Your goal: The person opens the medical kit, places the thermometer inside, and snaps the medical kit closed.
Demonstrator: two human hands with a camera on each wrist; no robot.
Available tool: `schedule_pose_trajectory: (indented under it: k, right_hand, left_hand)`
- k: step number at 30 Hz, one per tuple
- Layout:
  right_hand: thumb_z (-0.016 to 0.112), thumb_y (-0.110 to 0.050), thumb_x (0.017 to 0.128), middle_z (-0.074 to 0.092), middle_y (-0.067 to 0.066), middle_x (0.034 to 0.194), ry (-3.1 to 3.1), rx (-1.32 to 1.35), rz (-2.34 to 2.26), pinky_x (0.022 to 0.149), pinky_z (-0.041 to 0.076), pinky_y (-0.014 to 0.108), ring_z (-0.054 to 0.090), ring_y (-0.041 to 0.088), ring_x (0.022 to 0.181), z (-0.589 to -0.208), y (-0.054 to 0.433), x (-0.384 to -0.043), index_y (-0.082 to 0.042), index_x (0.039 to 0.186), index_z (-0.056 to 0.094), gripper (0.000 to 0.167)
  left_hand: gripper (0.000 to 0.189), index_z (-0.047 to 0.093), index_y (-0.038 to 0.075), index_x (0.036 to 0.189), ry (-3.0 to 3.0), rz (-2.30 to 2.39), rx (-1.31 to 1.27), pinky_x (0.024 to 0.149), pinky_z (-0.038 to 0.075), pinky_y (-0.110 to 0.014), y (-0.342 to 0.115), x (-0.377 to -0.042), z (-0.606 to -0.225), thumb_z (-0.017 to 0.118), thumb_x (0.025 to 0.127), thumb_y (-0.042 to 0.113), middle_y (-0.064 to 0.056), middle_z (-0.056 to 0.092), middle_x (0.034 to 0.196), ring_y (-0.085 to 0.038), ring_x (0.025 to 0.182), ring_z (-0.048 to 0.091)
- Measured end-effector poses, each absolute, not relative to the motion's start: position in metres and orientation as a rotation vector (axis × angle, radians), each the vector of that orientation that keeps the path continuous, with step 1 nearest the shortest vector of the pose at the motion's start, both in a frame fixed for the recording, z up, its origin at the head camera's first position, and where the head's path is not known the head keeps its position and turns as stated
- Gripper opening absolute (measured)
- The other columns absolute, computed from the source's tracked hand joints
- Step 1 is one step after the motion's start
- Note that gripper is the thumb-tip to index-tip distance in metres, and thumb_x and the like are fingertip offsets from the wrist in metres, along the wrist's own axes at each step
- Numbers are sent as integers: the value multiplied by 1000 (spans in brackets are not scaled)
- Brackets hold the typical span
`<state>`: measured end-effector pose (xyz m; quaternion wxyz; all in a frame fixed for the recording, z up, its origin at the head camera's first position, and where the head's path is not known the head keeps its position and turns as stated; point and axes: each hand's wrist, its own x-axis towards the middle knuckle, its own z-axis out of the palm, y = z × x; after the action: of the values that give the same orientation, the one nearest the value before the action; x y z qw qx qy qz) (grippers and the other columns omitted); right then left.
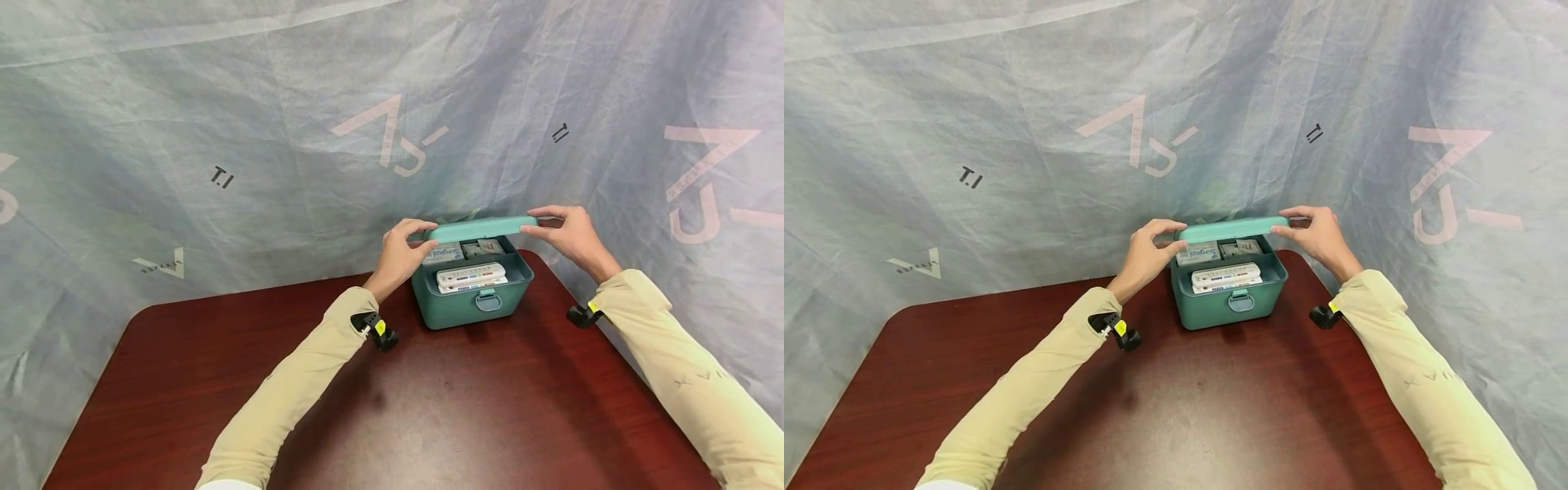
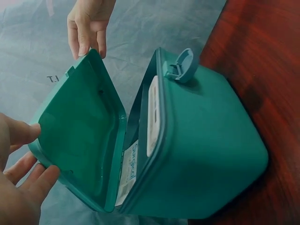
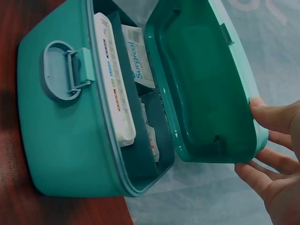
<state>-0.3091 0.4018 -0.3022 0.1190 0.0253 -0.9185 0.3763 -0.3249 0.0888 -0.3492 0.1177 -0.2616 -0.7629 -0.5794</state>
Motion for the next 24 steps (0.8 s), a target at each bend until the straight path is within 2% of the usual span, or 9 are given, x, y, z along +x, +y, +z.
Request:
schedule_pose_trajectory:
  k: [4,9,11,13,17,19,21,24]
  right_hand:
    - [73,-38,81,54,20,130,-2689,86,1085,87,48,45,57,33,113,-305,401,-307,-3,124,62,56]
    - [74,-37,81,56,21,127,-2703,95,1097,76,49,23,57,34,113,-307,399,-303,-3,124,62,56]
    - [74,-37,81,57,20,125,-2704,85,1094,72,47,18,58,33,112,-309,399,-301,-4,124,62,55]
    - [74,-36,81,58,19,125,-2706,77,1083,74,48,22,58,32,112,-311,400,-300,-5,123,62,54]
    - [74,-38,81,58,19,125,-2702,68,1083,85,49,42,56,33,114,-317,400,-297,-4,123,62,55]
    - [74,-37,81,59,21,123,-2696,67,1088,88,47,46,56,34,114,-319,399,-296,-3,122,62,55]
    - [74,-36,81,60,21,121,-2691,65,1088,87,49,43,57,34,114,-320,399,-295,-3,121,63,53]
    - [75,-34,80,62,20,119,-2687,51,1078,79,50,26,58,32,112,-322,398,-295,-4,120,64,51]
  left_hand:
    - [32,66,5,118,-2227,-1700,-770,87,49,-22,88,-323,-354,69,86,8,-5,56,116,-22,111,53]
    - [32,66,4,117,-2193,-1705,-774,89,49,-29,89,-321,-360,69,86,7,-6,55,117,-22,108,54]
    - [31,66,4,116,-2188,-1701,-782,89,49,-29,89,-320,-362,69,85,6,-6,55,117,-22,106,56]
    - [31,66,4,116,-2188,-1689,-796,89,49,-29,89,-318,-365,69,85,5,-6,55,117,-22,105,57]
    - [30,66,4,115,-2204,-1653,-825,90,48,-25,89,-317,-370,69,86,6,-6,54,118,-20,106,57]
    - [29,66,4,115,-2214,-1637,-836,90,47,-24,89,-316,-373,68,86,6,-5,54,119,-18,108,56]
    - [29,67,4,115,-2221,-1621,-840,91,47,-24,89,-315,-375,68,86,6,-5,54,119,-18,109,55]
    - [28,67,5,114,-2222,-1616,-841,91,47,-26,90,-313,-378,68,86,6,-4,54,119,-17,110,55]
